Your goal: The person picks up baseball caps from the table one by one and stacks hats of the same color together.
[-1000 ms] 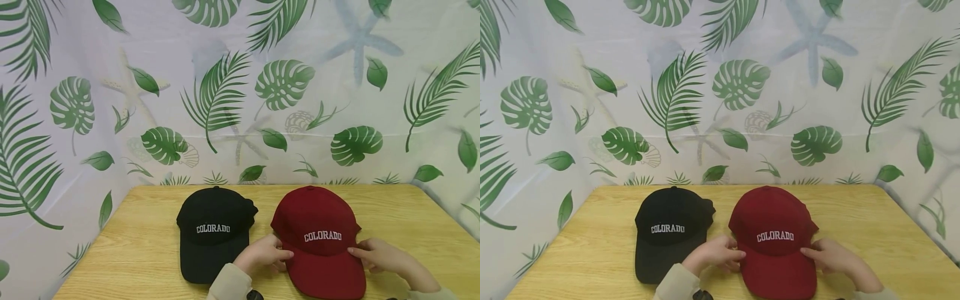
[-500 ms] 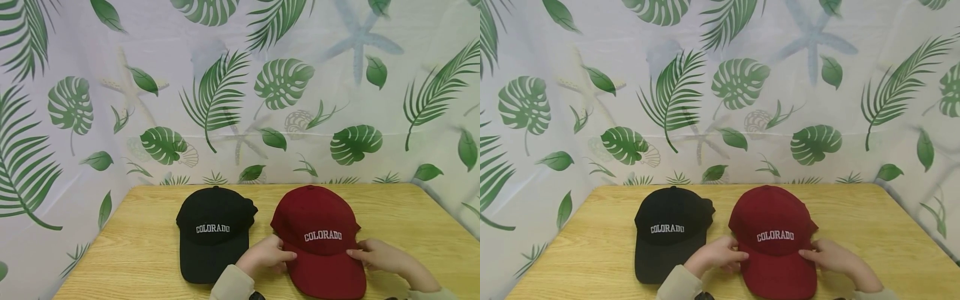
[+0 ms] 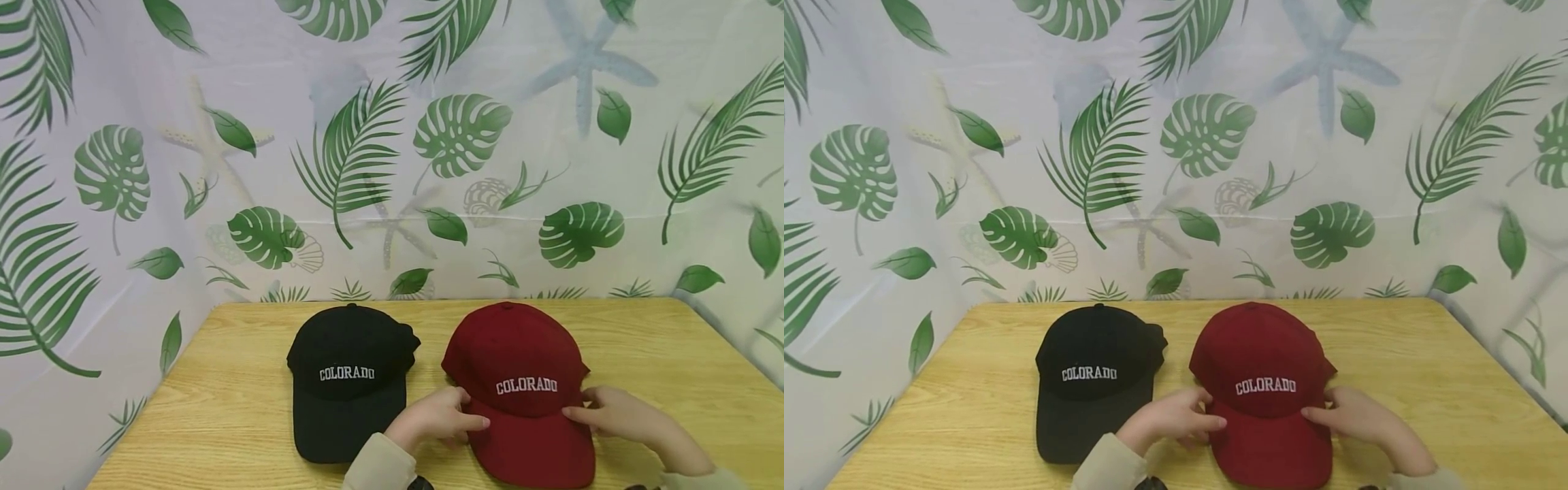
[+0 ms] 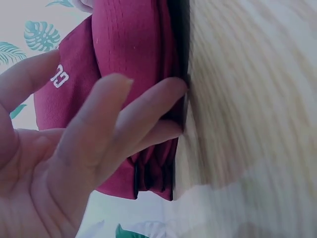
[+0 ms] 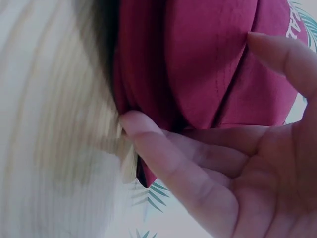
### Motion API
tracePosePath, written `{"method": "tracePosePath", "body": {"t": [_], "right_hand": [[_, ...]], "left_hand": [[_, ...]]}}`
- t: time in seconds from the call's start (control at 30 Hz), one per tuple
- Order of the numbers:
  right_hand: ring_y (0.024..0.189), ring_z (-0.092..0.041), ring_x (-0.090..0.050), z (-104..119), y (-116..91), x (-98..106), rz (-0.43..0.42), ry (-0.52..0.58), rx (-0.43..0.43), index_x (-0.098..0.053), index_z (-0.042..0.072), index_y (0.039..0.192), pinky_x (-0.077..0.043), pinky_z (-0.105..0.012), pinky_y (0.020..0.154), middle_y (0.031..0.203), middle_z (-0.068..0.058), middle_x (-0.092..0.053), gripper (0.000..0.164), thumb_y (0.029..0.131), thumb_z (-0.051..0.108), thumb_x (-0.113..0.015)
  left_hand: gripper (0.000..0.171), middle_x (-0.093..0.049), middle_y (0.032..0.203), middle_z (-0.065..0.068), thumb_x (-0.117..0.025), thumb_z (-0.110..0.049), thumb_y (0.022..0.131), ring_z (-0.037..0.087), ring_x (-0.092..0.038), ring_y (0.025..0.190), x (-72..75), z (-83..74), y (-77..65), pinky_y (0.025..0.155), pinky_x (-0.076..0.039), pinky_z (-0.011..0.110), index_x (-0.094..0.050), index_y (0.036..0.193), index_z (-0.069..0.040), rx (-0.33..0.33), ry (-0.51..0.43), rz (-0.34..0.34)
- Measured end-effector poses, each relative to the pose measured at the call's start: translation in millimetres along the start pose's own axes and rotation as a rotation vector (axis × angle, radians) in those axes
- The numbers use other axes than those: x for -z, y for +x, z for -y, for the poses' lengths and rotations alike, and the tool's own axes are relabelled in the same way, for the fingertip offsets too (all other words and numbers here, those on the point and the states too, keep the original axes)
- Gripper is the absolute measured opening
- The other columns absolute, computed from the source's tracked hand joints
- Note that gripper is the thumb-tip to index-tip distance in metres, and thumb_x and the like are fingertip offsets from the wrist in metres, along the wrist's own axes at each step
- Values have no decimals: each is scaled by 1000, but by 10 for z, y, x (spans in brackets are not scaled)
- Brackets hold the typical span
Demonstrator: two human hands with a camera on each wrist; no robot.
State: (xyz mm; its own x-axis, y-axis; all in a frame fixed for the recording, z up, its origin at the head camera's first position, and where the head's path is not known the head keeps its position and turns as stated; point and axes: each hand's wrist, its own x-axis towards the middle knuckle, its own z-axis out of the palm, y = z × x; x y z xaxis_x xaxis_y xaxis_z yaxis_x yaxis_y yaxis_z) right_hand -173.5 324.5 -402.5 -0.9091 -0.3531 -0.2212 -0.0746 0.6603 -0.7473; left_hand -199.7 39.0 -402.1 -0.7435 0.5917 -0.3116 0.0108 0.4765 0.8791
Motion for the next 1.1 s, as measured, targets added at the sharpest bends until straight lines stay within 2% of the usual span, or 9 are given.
{"method": "tracePosePath", "body": {"t": [0.13,0.33,0.47,0.67,0.83,0.93,0.97,1.03,1.1], "right_hand": [[52,-8,-44,2,17,-25,-15,-13,20,-55,-9,88,-41,-23,48,62,1,-44,29,87,21,-54],[46,-7,-41,27,23,-40,-42,-34,43,-54,-2,80,-39,-23,45,54,3,-43,24,85,21,-56],[47,-7,-42,14,21,-35,-47,-35,36,-55,-4,82,-39,-23,45,55,2,-44,26,85,22,-57],[48,-8,-41,-33,12,-10,-47,-26,4,-55,-10,91,-40,-24,47,60,1,-44,35,87,24,-55],[50,-11,-42,-50,13,20,-69,-22,-36,-54,-13,96,-41,-26,49,63,-2,-46,40,88,26,-54],[60,-13,-50,-53,13,41,-102,-25,-79,-52,-17,101,-45,-27,53,75,-9,-55,45,88,26,-53],[58,-13,-49,-55,18,47,-108,-20,-89,-51,-18,102,-44,-27,52,74,-9,-55,46,88,27,-53],[59,-13,-49,-61,19,52,-115,-16,-97,-49,-20,104,-44,-27,53,76,-9,-56,49,89,27,-52],[52,-10,-43,-70,25,52,-106,-3,-86,-49,-19,103,-41,-24,49,67,-4,-51,48,89,27,-52]], "left_hand": [[35,-56,75,6,-62,-19,83,21,-59,64,-8,2,12,54,-50,36,-53,106,6,-2,35,-11],[31,-57,68,7,-63,-20,82,18,-58,58,-15,7,21,49,-48,32,-56,99,5,-25,93,-55],[37,-58,67,8,-63,-20,82,19,-59,59,-11,8,18,50,-49,32,-55,105,7,-14,72,-62],[42,-59,81,7,-62,-20,82,20,-61,67,-19,29,58,58,-50,33,-52,113,8,-24,21,-55],[34,-61,88,6,-59,-19,84,19,-61,75,-37,62,111,63,-50,33,-57,107,6,-60,-25,-46],[32,-60,94,5,-56,-18,87,19,-60,82,-42,69,133,68,-49,33,-57,108,6,-77,-57,-29],[30,-60,91,4,-55,-18,88,17,-59,81,-41,69,137,67,-49,31,-58,106,6,-84,-61,-24],[25,-56,74,1,-51,-17,90,13,-55,65,-39,65,138,58,-46,26,-60,99,5,-99,-58,-12],[24,-46,59,-2,-48,-17,92,10,-43,49,-36,61,138,48,-37,22,-60,90,3,-120,-43,1]]}}
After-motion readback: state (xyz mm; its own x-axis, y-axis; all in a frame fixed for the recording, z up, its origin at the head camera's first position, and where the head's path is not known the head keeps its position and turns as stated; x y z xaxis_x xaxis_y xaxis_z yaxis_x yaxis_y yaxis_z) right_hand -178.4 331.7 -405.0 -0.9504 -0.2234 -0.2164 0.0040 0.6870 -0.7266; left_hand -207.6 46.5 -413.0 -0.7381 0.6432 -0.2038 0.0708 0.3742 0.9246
